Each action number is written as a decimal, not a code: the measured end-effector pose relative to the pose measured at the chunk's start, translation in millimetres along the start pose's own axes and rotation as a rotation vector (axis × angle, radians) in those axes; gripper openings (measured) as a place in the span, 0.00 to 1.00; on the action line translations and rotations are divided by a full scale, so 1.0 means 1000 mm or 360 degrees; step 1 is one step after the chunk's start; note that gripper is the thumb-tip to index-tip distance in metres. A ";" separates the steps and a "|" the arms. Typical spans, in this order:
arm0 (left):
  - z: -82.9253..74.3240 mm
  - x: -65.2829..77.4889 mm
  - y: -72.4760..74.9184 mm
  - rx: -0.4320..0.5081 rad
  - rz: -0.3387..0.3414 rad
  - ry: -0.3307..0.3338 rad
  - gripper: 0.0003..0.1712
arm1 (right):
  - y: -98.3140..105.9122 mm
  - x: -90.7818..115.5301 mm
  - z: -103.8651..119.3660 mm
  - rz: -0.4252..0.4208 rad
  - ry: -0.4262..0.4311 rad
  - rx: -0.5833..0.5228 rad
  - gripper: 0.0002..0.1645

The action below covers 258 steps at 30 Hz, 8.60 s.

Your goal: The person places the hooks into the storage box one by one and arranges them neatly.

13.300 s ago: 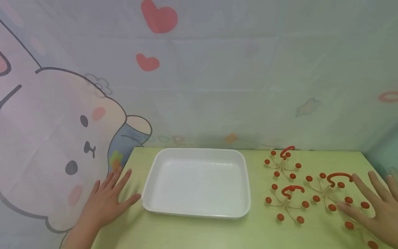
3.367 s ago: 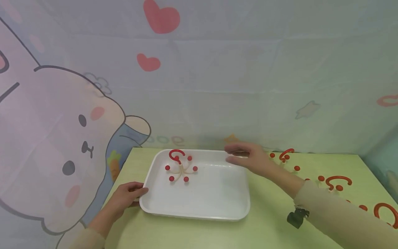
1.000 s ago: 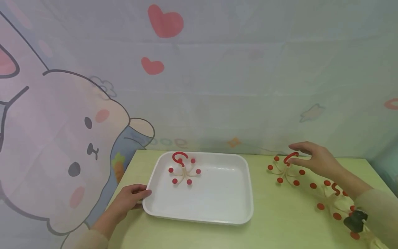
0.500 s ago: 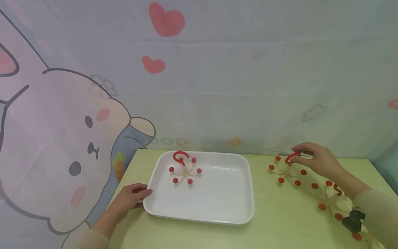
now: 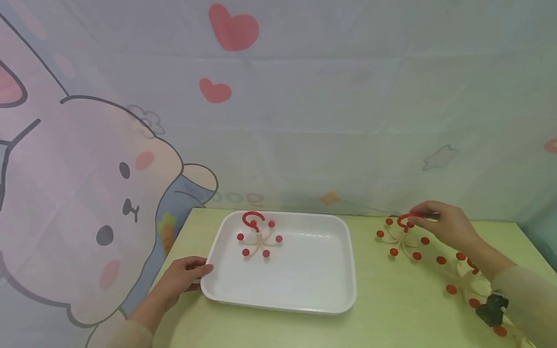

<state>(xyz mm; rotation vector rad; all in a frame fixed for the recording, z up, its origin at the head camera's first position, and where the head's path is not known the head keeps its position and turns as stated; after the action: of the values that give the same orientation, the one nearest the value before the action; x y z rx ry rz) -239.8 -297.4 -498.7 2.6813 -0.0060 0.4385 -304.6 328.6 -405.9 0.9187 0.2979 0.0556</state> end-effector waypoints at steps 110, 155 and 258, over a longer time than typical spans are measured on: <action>0.004 -0.005 0.000 0.0006 -0.0018 -0.0039 0.22 | -0.121 -0.064 0.193 0.0203 0.0195 -0.0461 0.07; 0.004 -0.003 -0.001 0.0069 -0.0010 -0.0054 0.21 | -0.152 -0.068 0.172 0.0105 0.0219 -0.0522 0.07; 0.006 -0.005 -0.001 0.0054 0.0023 -0.0035 0.22 | 0.073 0.080 0.022 0.0036 0.0034 0.0069 0.29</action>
<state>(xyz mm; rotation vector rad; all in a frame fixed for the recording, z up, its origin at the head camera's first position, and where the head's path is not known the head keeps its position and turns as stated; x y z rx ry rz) -242.1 -299.1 -506.2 2.7210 -0.0247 0.4176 -215.7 370.3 -354.4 0.9649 0.3095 0.0801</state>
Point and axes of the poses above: each hand's wrist, its own x-axis away from the middle knuckle, its own y-axis out of the back of the hand, z = x × y, the point moved 7 cm from there along -x, towards the middle knuckle, and after that the axes turned 2 degrees about -x, right-handed, at the moved point
